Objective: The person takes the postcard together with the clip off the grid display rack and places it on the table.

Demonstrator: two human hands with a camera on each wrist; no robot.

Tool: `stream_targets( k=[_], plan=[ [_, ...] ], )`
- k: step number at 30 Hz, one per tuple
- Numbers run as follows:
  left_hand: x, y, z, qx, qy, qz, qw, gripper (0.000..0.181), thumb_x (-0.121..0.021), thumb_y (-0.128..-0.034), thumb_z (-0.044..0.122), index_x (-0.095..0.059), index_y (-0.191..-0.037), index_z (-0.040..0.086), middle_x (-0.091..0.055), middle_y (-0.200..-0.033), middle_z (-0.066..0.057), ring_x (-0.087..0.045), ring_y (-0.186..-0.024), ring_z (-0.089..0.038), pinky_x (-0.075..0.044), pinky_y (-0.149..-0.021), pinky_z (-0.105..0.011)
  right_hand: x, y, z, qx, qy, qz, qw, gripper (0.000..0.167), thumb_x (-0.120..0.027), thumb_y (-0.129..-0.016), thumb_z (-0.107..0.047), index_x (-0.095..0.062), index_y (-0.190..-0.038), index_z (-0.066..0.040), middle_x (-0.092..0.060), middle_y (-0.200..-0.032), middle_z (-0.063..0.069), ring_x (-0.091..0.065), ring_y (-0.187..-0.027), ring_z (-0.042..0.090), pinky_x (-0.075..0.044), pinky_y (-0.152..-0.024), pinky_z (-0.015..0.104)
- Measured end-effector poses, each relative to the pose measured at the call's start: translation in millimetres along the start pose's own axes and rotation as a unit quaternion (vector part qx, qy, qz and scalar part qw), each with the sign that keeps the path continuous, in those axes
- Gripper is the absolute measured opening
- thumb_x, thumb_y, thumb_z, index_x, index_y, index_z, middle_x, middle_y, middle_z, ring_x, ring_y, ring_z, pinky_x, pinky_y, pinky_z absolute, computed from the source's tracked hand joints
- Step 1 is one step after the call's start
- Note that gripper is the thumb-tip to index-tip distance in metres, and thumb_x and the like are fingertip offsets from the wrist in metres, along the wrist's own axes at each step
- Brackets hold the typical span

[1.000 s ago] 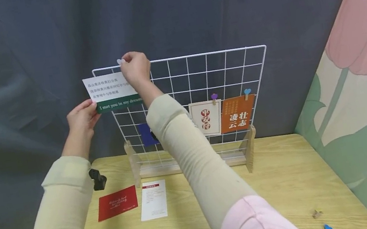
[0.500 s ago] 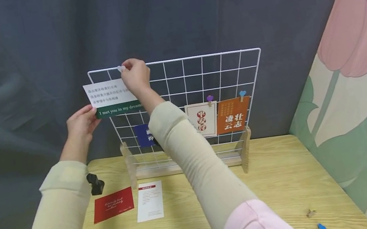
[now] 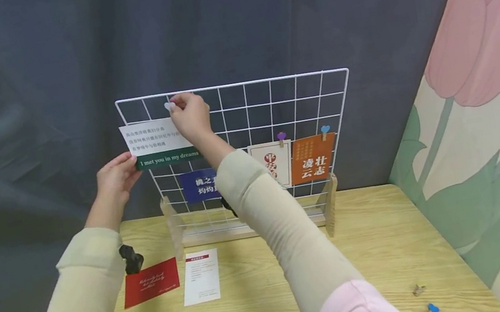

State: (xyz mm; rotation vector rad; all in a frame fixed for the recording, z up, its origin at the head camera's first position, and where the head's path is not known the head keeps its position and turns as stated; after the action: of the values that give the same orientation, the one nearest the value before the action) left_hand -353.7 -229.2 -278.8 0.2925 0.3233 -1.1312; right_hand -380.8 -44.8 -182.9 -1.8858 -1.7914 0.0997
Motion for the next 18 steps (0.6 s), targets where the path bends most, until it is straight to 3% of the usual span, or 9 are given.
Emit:
stream_targets(
  k=[3,7,18],
  plan=[
    [-2.5,7.8,-1.1,0.003,-0.006,-0.009,0.9999,0.023,-0.060,-0.0782,-0.001,-0.059,-0.101,0.000,-0.059,-0.083,-0.004,-0.057,-0.071,-0.011,-0.047,-0.075,-0.026,2.9,3.1,6.0,0.001,0.010,-0.001,0.9999,0.013,-0.055,-0.085,-0.012,-0.061,-0.096,-0.008,-0.056,-0.085,0.000,-0.050,-0.079,0.011,-0.043,-0.065,0.020],
    [-1.9,8.9,-9.2,0.008,-0.016,-0.013,0.9998,0.012,-0.060,-0.0787,0.000,-0.060,-0.089,0.006,-0.060,-0.081,-0.004,-0.056,-0.069,-0.011,-0.046,-0.078,-0.028,5.6,7.3,14.1,-0.007,0.010,-0.007,0.9999,0.013,-0.055,-0.085,-0.013,-0.061,-0.095,-0.008,-0.056,-0.086,-0.001,-0.050,-0.079,0.011,-0.044,-0.065,0.024],
    [-2.5,7.8,-31.2,0.031,-0.027,-0.032,0.9986,0.012,-0.061,-0.0779,-0.001,-0.060,-0.084,0.009,-0.059,-0.080,-0.001,-0.057,-0.067,-0.009,-0.049,-0.064,-0.020,21.3,16.8,33.8,-0.037,-0.019,0.001,0.9991,0.012,-0.057,-0.084,-0.011,-0.061,-0.094,-0.006,-0.056,-0.087,0.002,-0.051,-0.080,0.014,-0.044,-0.064,0.021]
  ],
)
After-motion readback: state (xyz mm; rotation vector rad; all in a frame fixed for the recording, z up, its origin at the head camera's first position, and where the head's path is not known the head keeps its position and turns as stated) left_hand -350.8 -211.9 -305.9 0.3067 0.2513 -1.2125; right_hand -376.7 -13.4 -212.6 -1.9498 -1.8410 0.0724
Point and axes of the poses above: each hand's wrist, its own y-axis away from the middle knuckle, its own x-axis out of the back of the hand, z = x × y, the point moved 2 cm from there along -y, towards the middle knuckle
